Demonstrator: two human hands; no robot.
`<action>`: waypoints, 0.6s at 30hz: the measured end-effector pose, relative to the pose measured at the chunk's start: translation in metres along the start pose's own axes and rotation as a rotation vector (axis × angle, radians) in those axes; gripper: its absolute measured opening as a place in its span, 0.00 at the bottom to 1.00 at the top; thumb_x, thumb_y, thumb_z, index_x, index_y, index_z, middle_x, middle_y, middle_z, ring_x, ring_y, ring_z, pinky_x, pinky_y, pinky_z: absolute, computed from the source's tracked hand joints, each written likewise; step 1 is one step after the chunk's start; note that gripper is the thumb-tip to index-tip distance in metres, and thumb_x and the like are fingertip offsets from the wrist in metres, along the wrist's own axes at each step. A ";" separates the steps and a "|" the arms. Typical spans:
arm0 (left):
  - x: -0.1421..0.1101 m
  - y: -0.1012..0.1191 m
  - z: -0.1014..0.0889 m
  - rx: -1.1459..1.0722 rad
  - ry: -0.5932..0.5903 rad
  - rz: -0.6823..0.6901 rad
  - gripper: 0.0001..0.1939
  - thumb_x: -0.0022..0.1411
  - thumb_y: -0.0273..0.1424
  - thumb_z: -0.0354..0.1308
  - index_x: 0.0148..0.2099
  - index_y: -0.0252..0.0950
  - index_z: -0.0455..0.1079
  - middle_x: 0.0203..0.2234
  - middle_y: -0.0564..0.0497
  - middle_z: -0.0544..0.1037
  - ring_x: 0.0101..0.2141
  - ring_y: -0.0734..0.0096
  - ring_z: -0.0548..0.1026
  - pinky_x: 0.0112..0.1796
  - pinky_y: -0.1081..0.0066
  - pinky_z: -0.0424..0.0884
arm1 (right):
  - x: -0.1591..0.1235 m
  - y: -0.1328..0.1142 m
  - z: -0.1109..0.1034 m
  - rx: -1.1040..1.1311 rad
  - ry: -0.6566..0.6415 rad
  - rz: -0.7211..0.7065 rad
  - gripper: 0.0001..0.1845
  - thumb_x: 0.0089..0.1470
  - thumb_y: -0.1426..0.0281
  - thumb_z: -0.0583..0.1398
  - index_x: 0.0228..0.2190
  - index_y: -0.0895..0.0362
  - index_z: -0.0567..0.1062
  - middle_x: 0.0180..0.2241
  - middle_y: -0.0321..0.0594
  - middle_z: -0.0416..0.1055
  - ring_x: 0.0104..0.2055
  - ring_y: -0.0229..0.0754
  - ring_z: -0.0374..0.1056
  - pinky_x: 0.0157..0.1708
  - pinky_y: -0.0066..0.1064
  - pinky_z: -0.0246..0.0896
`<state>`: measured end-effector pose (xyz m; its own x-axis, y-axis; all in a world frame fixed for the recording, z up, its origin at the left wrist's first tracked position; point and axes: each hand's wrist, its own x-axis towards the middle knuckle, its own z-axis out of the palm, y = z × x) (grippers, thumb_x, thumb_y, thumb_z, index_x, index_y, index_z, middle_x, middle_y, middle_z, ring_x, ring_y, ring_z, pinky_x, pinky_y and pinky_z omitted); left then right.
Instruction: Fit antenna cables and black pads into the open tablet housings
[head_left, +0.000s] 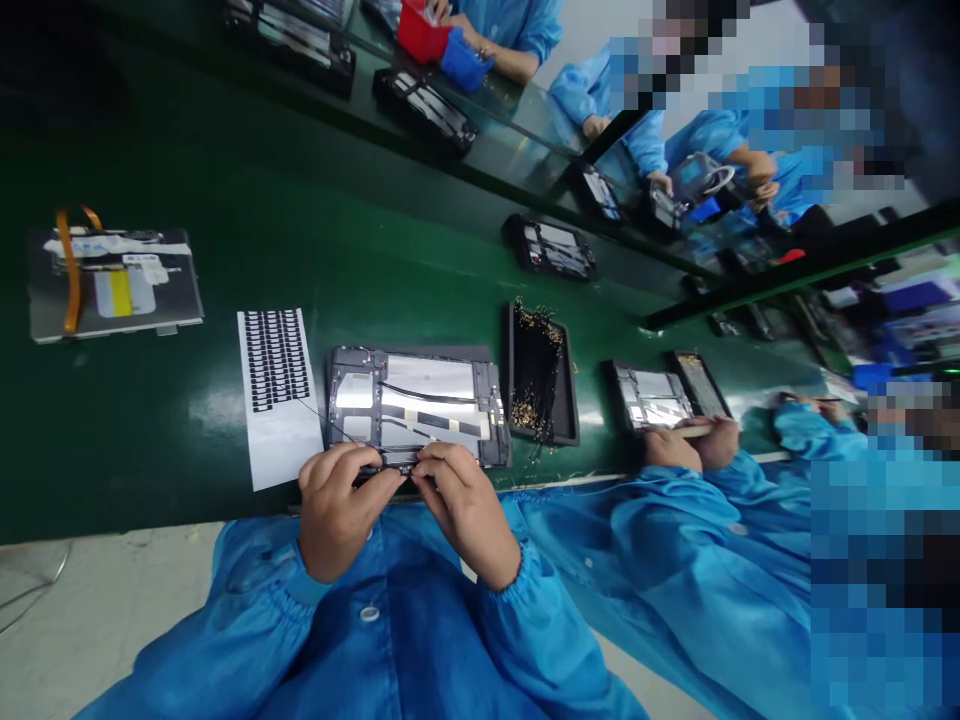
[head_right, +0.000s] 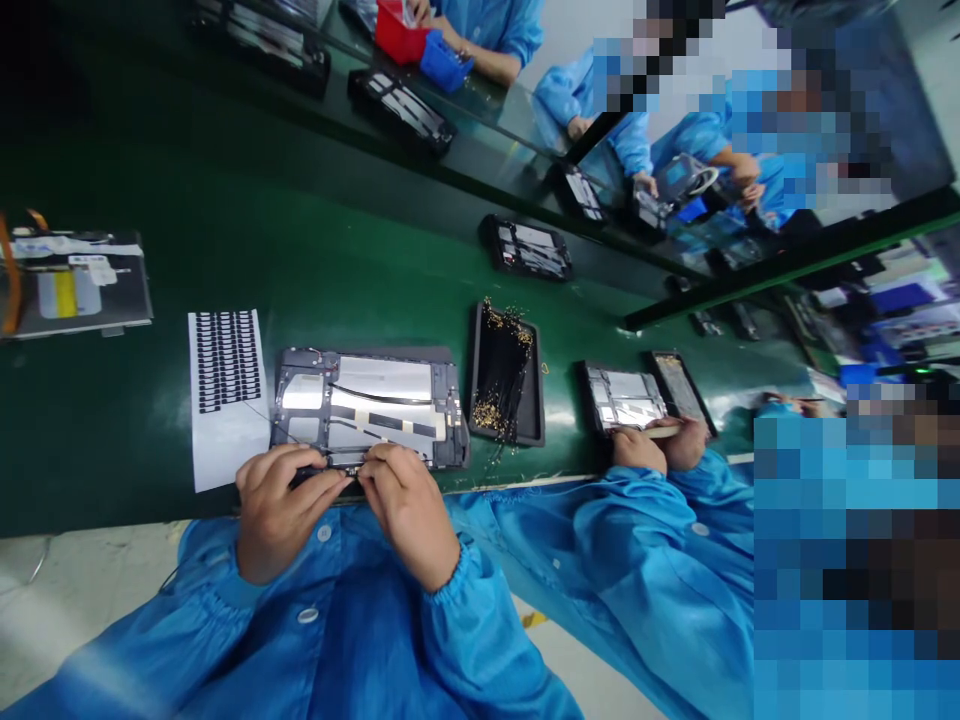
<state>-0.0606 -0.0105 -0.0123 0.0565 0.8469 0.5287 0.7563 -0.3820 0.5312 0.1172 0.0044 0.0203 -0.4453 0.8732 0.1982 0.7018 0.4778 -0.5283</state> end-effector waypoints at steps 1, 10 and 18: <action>0.000 0.000 0.000 0.002 0.005 0.000 0.05 0.62 0.28 0.63 0.37 0.47 0.76 0.35 0.53 0.77 0.45 0.64 0.74 0.47 0.61 0.63 | 0.000 0.000 0.000 0.001 0.002 -0.001 0.06 0.65 0.74 0.56 0.41 0.55 0.73 0.43 0.45 0.72 0.47 0.44 0.68 0.47 0.38 0.68; -0.002 0.004 0.004 -0.001 -0.009 -0.043 0.04 0.63 0.29 0.63 0.36 0.46 0.75 0.35 0.54 0.78 0.46 0.64 0.74 0.48 0.61 0.64 | -0.014 0.001 0.018 -0.128 0.046 -0.041 0.12 0.65 0.76 0.54 0.48 0.55 0.71 0.45 0.47 0.73 0.48 0.47 0.68 0.47 0.41 0.70; -0.006 -0.049 -0.049 0.055 -0.068 -0.029 0.14 0.68 0.27 0.53 0.55 0.41 0.69 0.51 0.48 0.77 0.56 0.64 0.71 0.57 0.60 0.64 | 0.013 -0.031 -0.001 -0.157 0.071 -0.122 0.14 0.62 0.73 0.59 0.49 0.52 0.71 0.46 0.47 0.72 0.48 0.52 0.68 0.45 0.47 0.66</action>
<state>-0.1299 -0.0148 -0.0091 0.0766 0.8814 0.4660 0.7930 -0.3372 0.5074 0.0900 0.0013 0.0401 -0.4957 0.8098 0.3139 0.7256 0.5848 -0.3626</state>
